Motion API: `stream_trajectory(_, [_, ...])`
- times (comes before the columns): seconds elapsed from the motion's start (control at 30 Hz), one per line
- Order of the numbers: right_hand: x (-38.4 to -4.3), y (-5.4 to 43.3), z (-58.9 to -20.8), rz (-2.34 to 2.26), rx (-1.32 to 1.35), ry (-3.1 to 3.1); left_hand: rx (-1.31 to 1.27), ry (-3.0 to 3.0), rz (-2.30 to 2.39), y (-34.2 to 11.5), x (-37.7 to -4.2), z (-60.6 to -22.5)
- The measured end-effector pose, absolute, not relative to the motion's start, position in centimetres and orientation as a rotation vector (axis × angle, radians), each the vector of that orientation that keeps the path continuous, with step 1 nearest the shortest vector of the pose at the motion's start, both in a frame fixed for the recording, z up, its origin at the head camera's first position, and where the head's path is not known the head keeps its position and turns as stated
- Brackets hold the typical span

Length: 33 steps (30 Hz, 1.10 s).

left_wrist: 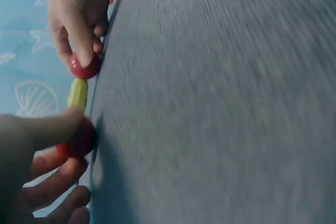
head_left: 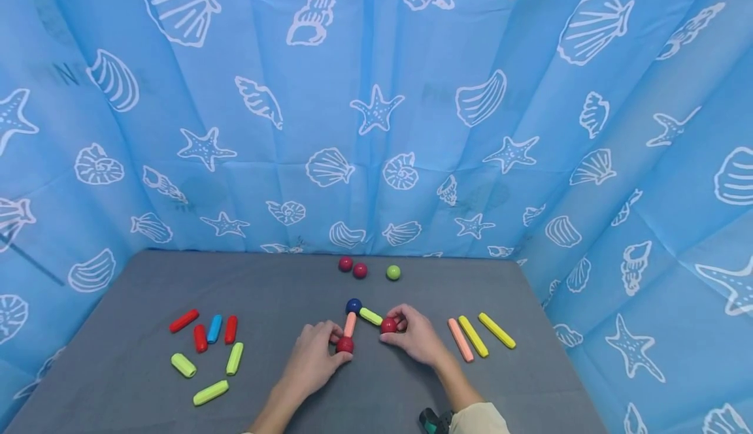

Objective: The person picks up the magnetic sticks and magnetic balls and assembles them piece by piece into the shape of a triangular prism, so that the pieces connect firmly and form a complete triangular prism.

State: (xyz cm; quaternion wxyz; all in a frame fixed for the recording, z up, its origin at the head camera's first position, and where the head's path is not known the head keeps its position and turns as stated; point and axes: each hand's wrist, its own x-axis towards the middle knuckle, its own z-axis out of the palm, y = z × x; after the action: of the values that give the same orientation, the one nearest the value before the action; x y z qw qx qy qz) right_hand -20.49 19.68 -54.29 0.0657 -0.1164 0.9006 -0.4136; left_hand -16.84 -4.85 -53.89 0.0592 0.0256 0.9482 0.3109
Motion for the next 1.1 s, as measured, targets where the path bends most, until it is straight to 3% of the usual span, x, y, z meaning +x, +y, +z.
stream_trajectory(0.17, [-20.8,20.0,-54.7,-1.192,-0.424,2.671,0.084,2.934,0.987,-7.6,-16.7,-53.4])
stream_trajectory(0.43, [-21.1,20.3,-54.6,-1.214,-0.437,2.591,-0.061,2.989,0.973,-17.9,-15.8,-51.6])
stream_trajectory(0.6, [-21.1,20.5,-54.4,-1.213,-0.417,2.587,-0.24,2.832,0.925,-21.7,-15.3,-51.5])
stream_trajectory(0.9, [-21.0,20.5,-54.7,-1.209,-0.412,2.603,-0.214,2.805,0.8,-21.5,-15.0,-51.8])
stream_trajectory(1.1, [-21.1,20.3,-54.8,-1.234,-0.403,2.588,-0.004,2.977,0.873,-16.1,-16.4,-50.0])
